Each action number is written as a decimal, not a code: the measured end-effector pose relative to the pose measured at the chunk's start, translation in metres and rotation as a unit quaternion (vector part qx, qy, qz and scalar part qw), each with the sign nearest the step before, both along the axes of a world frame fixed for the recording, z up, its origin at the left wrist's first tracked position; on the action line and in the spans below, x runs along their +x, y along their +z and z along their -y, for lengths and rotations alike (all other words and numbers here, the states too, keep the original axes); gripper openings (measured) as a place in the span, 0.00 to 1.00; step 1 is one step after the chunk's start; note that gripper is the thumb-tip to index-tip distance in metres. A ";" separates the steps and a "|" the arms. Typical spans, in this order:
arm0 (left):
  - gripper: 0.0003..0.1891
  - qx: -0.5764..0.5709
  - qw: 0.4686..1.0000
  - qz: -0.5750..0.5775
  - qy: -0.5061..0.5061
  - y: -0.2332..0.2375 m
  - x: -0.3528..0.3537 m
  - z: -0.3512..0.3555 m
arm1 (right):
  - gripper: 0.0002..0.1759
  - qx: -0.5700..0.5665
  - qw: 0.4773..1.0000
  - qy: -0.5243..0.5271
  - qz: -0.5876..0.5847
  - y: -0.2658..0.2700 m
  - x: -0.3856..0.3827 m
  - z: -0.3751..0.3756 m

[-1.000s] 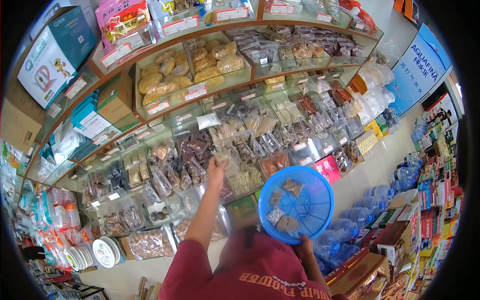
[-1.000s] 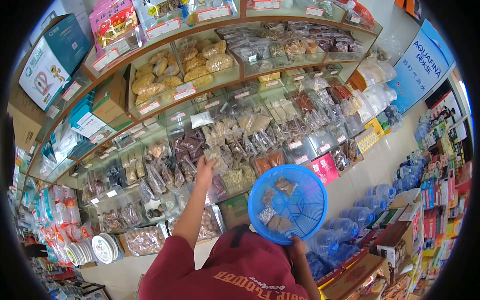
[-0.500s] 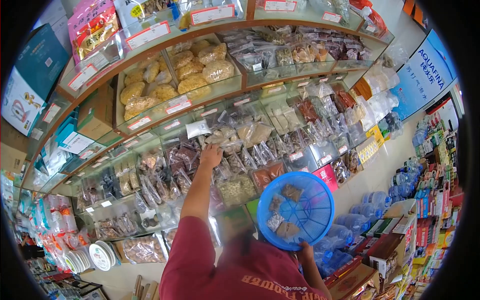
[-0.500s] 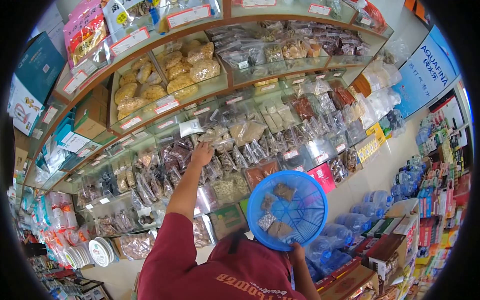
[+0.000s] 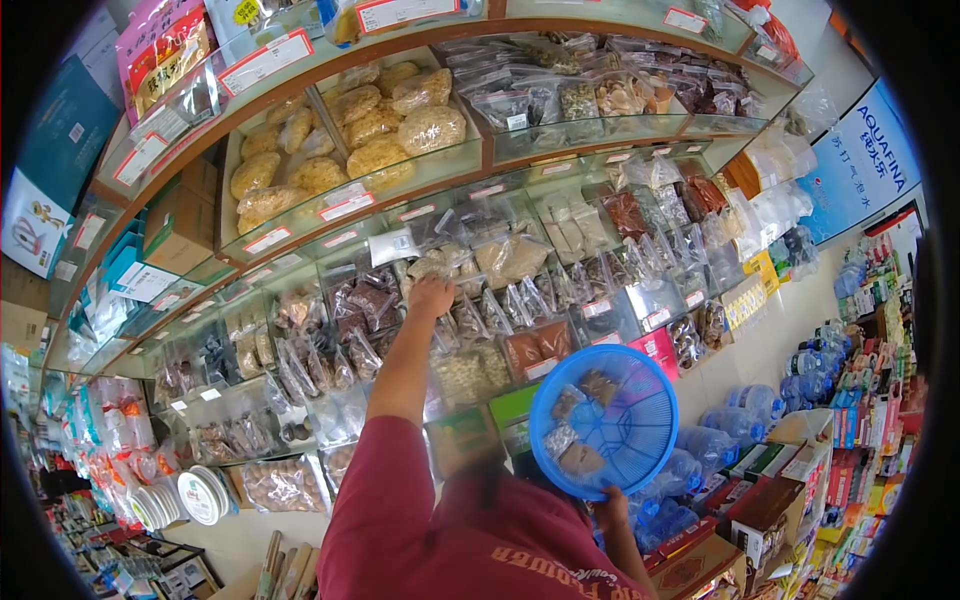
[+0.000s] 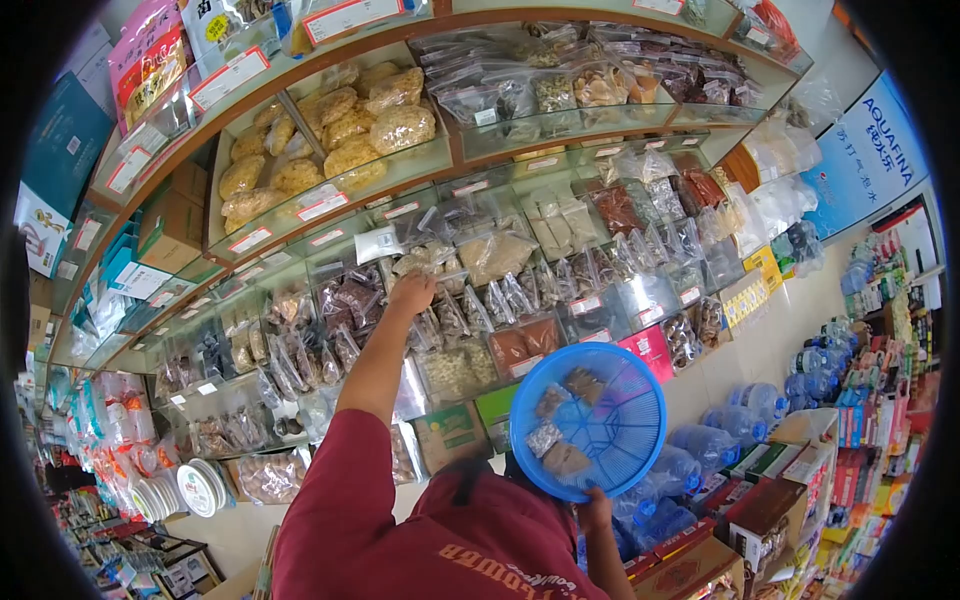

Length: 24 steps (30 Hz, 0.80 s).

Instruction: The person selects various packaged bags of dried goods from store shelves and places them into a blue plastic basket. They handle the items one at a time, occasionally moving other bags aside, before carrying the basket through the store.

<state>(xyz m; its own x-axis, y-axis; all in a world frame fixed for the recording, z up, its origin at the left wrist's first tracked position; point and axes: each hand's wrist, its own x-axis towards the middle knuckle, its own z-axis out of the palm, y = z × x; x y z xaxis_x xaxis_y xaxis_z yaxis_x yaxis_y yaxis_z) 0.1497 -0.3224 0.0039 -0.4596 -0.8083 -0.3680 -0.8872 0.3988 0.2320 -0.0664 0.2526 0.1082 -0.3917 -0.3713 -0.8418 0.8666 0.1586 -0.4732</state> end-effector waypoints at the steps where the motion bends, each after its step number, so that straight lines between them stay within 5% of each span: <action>1: 0.31 0.024 1.000 0.013 -0.004 -0.001 0.001 0.002 | 0.16 -0.003 1.000 0.009 -0.006 -0.002 -0.002 -0.001; 5: 0.34 0.151 0.984 0.032 0.091 0.053 -0.011 -0.012 | 0.14 -0.003 1.000 0.021 0.008 -0.010 -0.011 0.004; 7: 0.33 0.118 0.987 0.028 0.105 0.063 -0.017 -0.033 | 0.14 -0.005 0.999 0.034 0.006 0.001 -0.010 0.015; 9: 0.27 -0.143 0.974 -0.110 0.137 0.053 -0.016 -0.066 | 0.13 -0.002 0.999 0.044 0.007 0.003 -0.010 0.016; 11: 0.23 -0.272 0.918 -0.271 0.097 0.065 -0.014 -0.121 | 0.13 -0.009 0.999 0.050 0.008 -0.005 -0.011 0.012; 16: 0.20 -0.113 0.916 -0.384 -0.003 0.042 -0.002 -0.312 | 0.14 0.033 0.992 0.099 0.075 -0.036 -0.021 0.000; 18: 0.17 0.039 0.922 -0.381 -0.065 0.027 0.014 -0.369 | 0.15 0.063 0.984 0.123 0.111 -0.059 -0.033 -0.005; 19: 0.17 0.038 0.923 -0.378 -0.067 0.024 0.018 -0.367 | 0.16 0.051 0.982 0.128 0.130 -0.073 -0.040 -0.009; 21: 0.14 0.252 0.925 -0.279 0.044 0.013 0.035 -0.363 | 0.18 0.025 0.975 0.141 0.169 -0.100 -0.054 -0.017; 22: 0.11 0.113 0.954 -0.275 0.045 0.026 0.040 -0.353 | 0.19 0.013 0.971 0.147 0.190 -0.107 -0.055 -0.022; 24: 0.10 0.074 0.975 -0.205 -0.050 0.102 0.054 -0.329 | 0.20 0.011 0.976 0.149 0.162 -0.103 -0.057 -0.018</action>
<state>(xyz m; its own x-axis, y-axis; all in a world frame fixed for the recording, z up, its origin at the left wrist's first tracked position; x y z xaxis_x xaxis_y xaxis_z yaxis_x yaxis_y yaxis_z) 0.2040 0.0062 0.1061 -0.6662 -0.7039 -0.2462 -0.6664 0.4137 0.6203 -0.1230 0.2709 0.0047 0.0180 -0.4091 -0.9123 0.8842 0.4325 -0.1765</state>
